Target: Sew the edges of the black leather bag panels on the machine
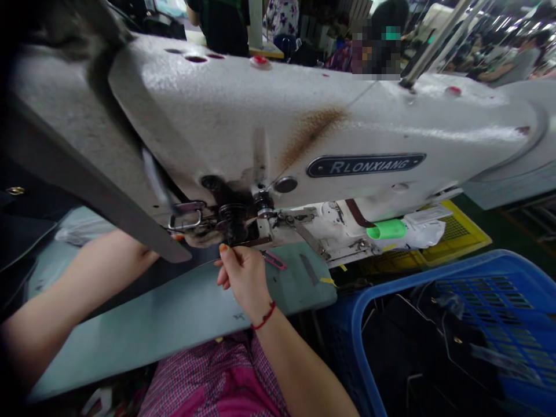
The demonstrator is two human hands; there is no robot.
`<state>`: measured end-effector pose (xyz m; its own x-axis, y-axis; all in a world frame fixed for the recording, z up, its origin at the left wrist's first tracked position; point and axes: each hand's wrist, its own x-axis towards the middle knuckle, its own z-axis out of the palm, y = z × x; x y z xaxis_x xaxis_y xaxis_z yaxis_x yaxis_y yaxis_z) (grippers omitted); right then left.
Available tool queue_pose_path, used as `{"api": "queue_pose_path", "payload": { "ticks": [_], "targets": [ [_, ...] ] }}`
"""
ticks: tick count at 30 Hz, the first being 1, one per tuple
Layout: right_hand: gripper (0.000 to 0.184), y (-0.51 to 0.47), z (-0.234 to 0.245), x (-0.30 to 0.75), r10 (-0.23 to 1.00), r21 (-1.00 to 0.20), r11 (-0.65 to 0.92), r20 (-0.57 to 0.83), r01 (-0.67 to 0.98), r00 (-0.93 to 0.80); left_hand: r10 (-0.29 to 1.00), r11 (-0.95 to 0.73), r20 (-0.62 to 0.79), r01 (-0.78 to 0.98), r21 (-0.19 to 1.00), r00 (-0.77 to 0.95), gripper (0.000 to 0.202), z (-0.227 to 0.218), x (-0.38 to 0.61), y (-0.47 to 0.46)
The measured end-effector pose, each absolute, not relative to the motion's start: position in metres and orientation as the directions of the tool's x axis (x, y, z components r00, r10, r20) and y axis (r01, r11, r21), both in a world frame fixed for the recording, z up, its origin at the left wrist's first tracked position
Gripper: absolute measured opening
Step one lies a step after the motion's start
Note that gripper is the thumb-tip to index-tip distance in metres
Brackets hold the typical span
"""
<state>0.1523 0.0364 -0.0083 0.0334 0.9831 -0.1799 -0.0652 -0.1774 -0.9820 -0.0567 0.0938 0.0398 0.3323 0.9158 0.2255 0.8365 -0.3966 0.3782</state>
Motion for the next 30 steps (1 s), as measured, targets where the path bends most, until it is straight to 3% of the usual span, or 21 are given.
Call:
{"api": "queue_pose_path", "payload": {
  "ticks": [2,4,6,7,8,10,12,15,21,25,30],
  "targets": [
    [0.057,0.037,-0.007,0.152,0.983,-0.982,-0.182,-0.184,-0.052,0.024,0.896,-0.413,0.316,0.848,0.332,0.313,0.023,0.04,-0.047,0.061],
    [0.056,0.038,-0.006,0.152,0.981,-0.98,-0.192,-0.193,-0.054,0.012,0.875,-0.472,0.378,0.708,0.526,0.302,0.016,0.029,-0.031,0.028],
    [0.053,0.037,-0.005,0.152,0.981,-0.979,-0.195,-0.196,-0.062,0.0,0.944,-0.292,0.177,0.449,0.845,0.28,0.024,0.009,-0.013,0.006],
    [0.052,0.037,-0.004,0.153,0.981,-0.979,-0.194,-0.194,-0.063,-0.006,0.963,-0.094,0.015,0.286,0.954,0.268,0.028,-0.002,-0.003,0.001],
    [0.051,0.037,-0.002,0.153,0.982,-0.98,-0.19,-0.19,-0.063,-0.015,0.952,0.117,-0.143,0.109,0.987,0.271,0.033,-0.013,0.005,0.001],
    [0.048,0.037,0.001,0.155,0.983,-0.981,-0.184,-0.183,-0.057,-0.026,0.894,0.401,-0.329,-0.213,0.891,0.305,0.041,-0.028,0.018,0.012],
    [0.046,0.037,0.003,0.155,0.984,-0.983,-0.179,-0.178,-0.042,-0.027,0.86,0.498,-0.384,-0.39,0.775,0.337,0.049,-0.034,0.025,0.029],
    [0.043,0.038,0.004,0.156,0.987,-0.987,-0.158,-0.158,-0.004,-0.018,0.854,0.52,-0.436,-0.422,0.743,0.285,0.049,-0.035,0.027,0.051],
    [0.034,0.026,-0.001,0.158,0.992,-0.992,-0.123,-0.123,0.0,-0.003,0.874,0.482,-0.473,-0.316,0.817,0.109,0.044,-0.04,0.022,0.057],
    [0.034,0.002,-0.022,0.16,0.987,-0.987,-0.158,-0.157,0.008,0.035,0.914,0.403,-0.375,-0.247,0.881,0.153,0.047,-0.039,0.021,0.056],
    [0.036,-0.025,-0.068,0.165,0.979,-0.969,-0.204,-0.203,0.142,0.021,0.958,0.256,-0.209,-0.262,0.931,0.196,0.047,-0.033,0.025,0.061]
  ]
}}
